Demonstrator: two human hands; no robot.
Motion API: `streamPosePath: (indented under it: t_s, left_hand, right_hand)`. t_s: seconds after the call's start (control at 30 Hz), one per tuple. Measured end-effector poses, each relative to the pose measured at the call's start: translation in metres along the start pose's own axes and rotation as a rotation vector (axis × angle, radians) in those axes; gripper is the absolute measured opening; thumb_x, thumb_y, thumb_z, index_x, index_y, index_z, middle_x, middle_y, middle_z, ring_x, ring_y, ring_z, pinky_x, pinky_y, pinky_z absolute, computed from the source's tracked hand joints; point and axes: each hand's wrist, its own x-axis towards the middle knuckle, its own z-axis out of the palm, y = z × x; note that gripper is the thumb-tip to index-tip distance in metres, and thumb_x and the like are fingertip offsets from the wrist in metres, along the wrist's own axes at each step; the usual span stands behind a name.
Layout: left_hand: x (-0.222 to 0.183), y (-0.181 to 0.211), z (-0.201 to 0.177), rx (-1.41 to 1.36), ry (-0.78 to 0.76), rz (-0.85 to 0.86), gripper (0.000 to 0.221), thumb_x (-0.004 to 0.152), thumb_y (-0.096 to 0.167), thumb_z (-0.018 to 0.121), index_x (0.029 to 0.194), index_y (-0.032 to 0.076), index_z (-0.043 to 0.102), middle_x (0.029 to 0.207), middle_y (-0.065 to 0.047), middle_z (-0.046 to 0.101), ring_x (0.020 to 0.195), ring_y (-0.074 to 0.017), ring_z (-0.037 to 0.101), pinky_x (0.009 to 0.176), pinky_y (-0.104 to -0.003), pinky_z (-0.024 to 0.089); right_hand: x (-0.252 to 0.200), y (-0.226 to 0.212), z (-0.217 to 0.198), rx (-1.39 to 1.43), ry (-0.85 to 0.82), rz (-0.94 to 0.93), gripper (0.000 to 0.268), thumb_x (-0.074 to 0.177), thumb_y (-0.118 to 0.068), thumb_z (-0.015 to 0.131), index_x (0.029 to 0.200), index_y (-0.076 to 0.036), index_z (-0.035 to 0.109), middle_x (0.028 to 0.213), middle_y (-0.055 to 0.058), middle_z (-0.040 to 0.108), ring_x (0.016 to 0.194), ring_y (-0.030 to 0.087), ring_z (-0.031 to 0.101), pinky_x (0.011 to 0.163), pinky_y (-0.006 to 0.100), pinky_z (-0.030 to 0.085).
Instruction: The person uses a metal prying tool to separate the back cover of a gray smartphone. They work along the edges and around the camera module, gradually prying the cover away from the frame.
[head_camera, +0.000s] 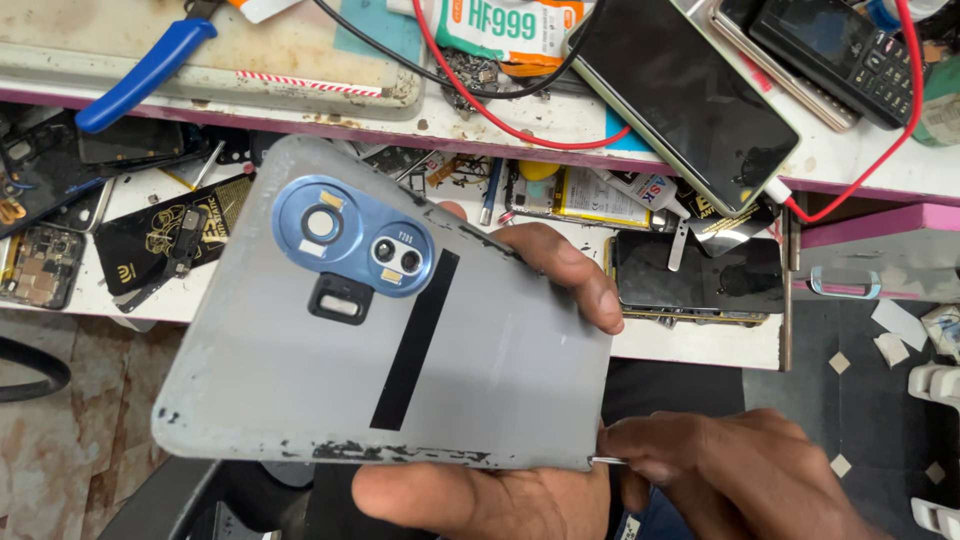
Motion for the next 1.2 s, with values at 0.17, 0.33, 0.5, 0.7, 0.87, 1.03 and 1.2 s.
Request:
streamPosePath:
  t_s: [0.17, 0.33, 0.5, 0.7, 0.87, 1.03, 1.2]
  left_hand:
    - [0.006, 0.009, 0.000, -0.078, -0.075, -0.041, 0.116, 0.079, 0.079, 0.065, 0.157, -0.002, 0.033, 0.114, -0.029, 0.053, 0.090, -0.0341, 0.052, 0.081, -0.046, 0.047]
    - [0.009, 0.019, 0.001, -0.092, -0.038, -0.156, 0.111, 0.077, 0.071, 0.073, 0.158, 0.007, 0.033, 0.115, -0.030, 0.054, 0.095, -0.0404, 0.058, 0.085, -0.053, 0.052]
    - [0.013, 0.009, -0.005, 0.039, -0.020, -0.077, 0.115, 0.076, 0.076, 0.072, 0.156, 0.003, 0.033, 0.113, -0.031, 0.053, 0.093, -0.0396, 0.056, 0.084, -0.054, 0.051]
    - [0.018, -0.003, -0.005, -0.136, -0.033, -0.071, 0.116, 0.080, 0.086, 0.059, 0.159, 0.004, 0.033, 0.115, -0.029, 0.056, 0.093, -0.0371, 0.058, 0.084, -0.051, 0.051]
    - [0.020, -0.004, -0.007, -0.065, 0.001, -0.105, 0.120, 0.077, 0.089, 0.058, 0.157, 0.003, 0.032, 0.114, -0.027, 0.056, 0.092, -0.0349, 0.057, 0.081, -0.050, 0.050]
    - [0.026, -0.004, -0.006, 0.000, 0.012, -0.114, 0.122, 0.075, 0.091, 0.059, 0.157, 0.005, 0.032, 0.112, -0.025, 0.056, 0.090, -0.0332, 0.057, 0.079, -0.049, 0.051]
    - [0.030, -0.007, -0.008, -0.010, 0.016, -0.081, 0.120, 0.079, 0.089, 0.055, 0.157, 0.002, 0.032, 0.113, -0.024, 0.057, 0.090, -0.0325, 0.057, 0.077, -0.048, 0.051]
  right_hand:
    - [0.002, 0.005, -0.005, 0.023, -0.106, -0.173, 0.023, 0.089, -0.013, 0.076, 0.107, -0.004, 0.065, 0.094, 0.007, 0.080, 0.081, 0.021, 0.081, 0.064, 0.034, 0.063]
    - [0.014, 0.006, -0.008, -0.050, -0.023, -0.296, 0.017, 0.090, -0.011, 0.078, 0.104, -0.003, 0.074, 0.086, 0.007, 0.076, 0.071, 0.020, 0.075, 0.058, 0.035, 0.057]
    - [0.013, 0.016, 0.002, -0.001, 0.104, -0.314, 0.011, 0.092, -0.009, 0.074, 0.098, -0.001, 0.071, 0.084, 0.007, 0.079, 0.070, 0.014, 0.078, 0.060, 0.030, 0.059]
    - [-0.001, 0.027, 0.014, 0.362, 0.148, 0.132, 0.014, 0.095, -0.011, 0.071, 0.104, 0.000, 0.071, 0.084, 0.009, 0.076, 0.066, 0.012, 0.074, 0.054, 0.029, 0.060]
    - [-0.006, 0.035, 0.028, 0.784, 0.126, 0.447, 0.014, 0.100, -0.007, 0.065, 0.109, 0.005, 0.065, 0.090, 0.015, 0.068, 0.076, 0.015, 0.062, 0.061, 0.031, 0.055]
    - [-0.011, 0.050, 0.030, 0.657, 0.190, 0.326, 0.010, 0.101, -0.004, 0.063, 0.103, 0.005, 0.066, 0.091, 0.013, 0.067, 0.081, 0.013, 0.060, 0.069, 0.028, 0.049]
    - [-0.011, 0.055, 0.031, 0.806, 0.207, 0.402, 0.010, 0.101, 0.000, 0.066, 0.105, 0.008, 0.062, 0.085, 0.014, 0.060, 0.064, 0.013, 0.052, 0.055, 0.029, 0.041]
